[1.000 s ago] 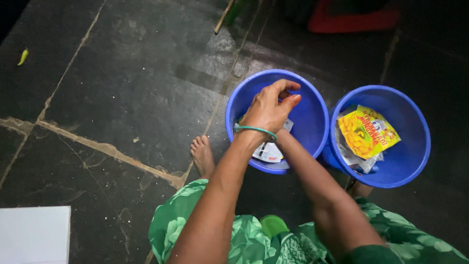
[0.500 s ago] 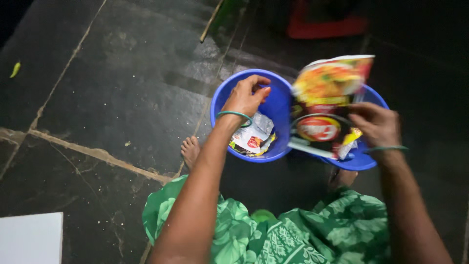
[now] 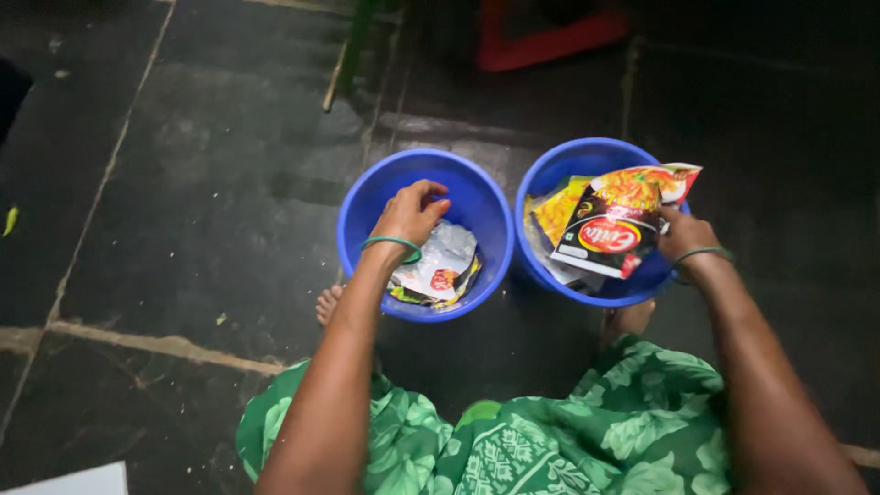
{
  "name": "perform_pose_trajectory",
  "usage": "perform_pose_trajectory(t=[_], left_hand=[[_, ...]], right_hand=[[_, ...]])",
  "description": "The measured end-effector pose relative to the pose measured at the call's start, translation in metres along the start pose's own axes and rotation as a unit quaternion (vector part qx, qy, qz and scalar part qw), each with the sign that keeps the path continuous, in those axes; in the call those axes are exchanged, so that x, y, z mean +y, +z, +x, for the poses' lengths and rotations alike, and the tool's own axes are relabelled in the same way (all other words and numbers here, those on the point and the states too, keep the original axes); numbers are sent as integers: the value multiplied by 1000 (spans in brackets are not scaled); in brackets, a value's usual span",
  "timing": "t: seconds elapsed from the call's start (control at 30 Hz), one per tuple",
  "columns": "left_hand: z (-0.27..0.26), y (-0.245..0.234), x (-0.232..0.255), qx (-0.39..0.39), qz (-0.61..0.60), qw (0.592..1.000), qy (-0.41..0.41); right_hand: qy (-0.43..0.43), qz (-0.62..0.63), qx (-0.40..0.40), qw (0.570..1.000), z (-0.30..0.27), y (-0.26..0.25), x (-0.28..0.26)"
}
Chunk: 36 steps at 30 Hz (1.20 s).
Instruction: The person sits on a tiled floor and sorts various waste items, including plastic wrappers, food packets, and plastic bags, between two blue buckets. They pick up items from one bucket and place them into the other, occasionally separating different types of waste.
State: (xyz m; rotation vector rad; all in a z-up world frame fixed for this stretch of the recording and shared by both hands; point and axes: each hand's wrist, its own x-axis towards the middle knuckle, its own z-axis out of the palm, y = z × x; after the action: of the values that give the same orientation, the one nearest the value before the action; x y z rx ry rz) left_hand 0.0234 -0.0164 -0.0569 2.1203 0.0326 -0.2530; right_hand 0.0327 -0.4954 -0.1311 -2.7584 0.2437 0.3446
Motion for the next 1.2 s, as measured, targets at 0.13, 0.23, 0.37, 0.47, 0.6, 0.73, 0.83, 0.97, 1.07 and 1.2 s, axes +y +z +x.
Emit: perform_pose_trajectory(t=[0.13,0.23,0.37,0.47,0.6,0.73,0.83,0.97,1.07,1.2], left_hand=[[1,6,9,-10,-7,1000,3],[2,8,7,-14,20,1000,-7],[11,17,-11,0,81,997,-5],[25,27,-38,8,121,992,-14],[48,45,-96,36,193,979,-50],[64,64,-145,-58,274,953,-120],[68,84,-166,-194,356,889,-211],[81,124,-213,-227,406,847,-257],[71,140,-248,-151,415,858,-263],[72,119,-232,-157,399,857,-286]], right_hand=[[-5,-114,60,992,-39,-22,-21],[21,-209,-9,978,-22,-9,-10],[-84,-178,-162,967,0,24,12],[-77,-241,-133,958,-13,33,-22],[-99,-243,7,965,-49,-20,-41],[-172,-241,1,955,-43,-14,-53],[-193,-269,-37,943,-47,-1,-61],[-180,-263,-58,946,-53,-7,-78],[-182,-254,-48,949,-54,-12,-83],[-169,-252,-64,951,-51,-16,-87]])
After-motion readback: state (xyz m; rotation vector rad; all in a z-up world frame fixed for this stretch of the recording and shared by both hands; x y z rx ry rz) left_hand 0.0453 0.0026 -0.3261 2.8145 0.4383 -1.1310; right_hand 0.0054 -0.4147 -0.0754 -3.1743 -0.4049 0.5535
